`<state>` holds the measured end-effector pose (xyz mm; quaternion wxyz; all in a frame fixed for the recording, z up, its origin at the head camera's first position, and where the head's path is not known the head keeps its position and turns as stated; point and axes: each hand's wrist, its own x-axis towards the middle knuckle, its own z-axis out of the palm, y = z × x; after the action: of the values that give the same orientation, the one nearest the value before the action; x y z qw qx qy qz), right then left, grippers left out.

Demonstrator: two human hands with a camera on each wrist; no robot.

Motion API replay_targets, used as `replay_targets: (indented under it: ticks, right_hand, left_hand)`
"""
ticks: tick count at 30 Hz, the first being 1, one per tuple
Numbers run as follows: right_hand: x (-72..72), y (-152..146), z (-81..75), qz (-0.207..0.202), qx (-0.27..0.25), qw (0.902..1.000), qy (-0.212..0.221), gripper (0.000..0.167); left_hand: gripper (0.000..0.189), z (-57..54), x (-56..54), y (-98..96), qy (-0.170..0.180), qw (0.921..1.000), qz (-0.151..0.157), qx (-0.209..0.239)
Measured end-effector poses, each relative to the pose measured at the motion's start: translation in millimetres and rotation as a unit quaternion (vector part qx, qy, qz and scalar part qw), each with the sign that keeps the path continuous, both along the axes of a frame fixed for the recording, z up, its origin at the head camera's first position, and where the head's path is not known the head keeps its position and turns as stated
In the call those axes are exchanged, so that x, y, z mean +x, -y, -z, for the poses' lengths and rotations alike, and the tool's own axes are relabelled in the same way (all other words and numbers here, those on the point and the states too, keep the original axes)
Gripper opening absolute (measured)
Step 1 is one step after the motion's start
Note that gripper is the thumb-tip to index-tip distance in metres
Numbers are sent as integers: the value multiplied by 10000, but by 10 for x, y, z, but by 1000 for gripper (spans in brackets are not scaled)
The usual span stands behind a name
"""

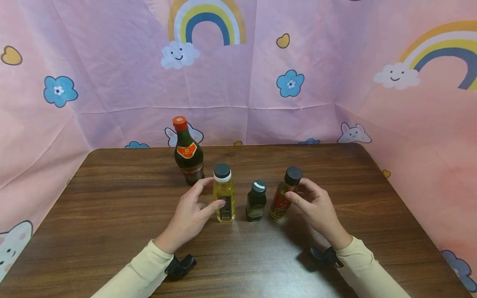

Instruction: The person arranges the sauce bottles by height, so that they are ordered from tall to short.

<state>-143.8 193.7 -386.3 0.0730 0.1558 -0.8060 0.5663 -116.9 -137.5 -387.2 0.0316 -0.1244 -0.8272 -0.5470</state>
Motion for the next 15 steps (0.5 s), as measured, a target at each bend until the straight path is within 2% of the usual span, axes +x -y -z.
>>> replay_targets:
  ticks: [8, 15]
  right_hand:
    - [-6, 1, -1, -61, -83, 9999, -60, 25]
    - [-4, 5, -1, -40, -51, 10000, -61, 26]
  left_hand:
    - [62, -84, -95, 2, -400, 9987, -177, -243]
    - [62, -145, -234, -40, -414, 9988, -231, -124]
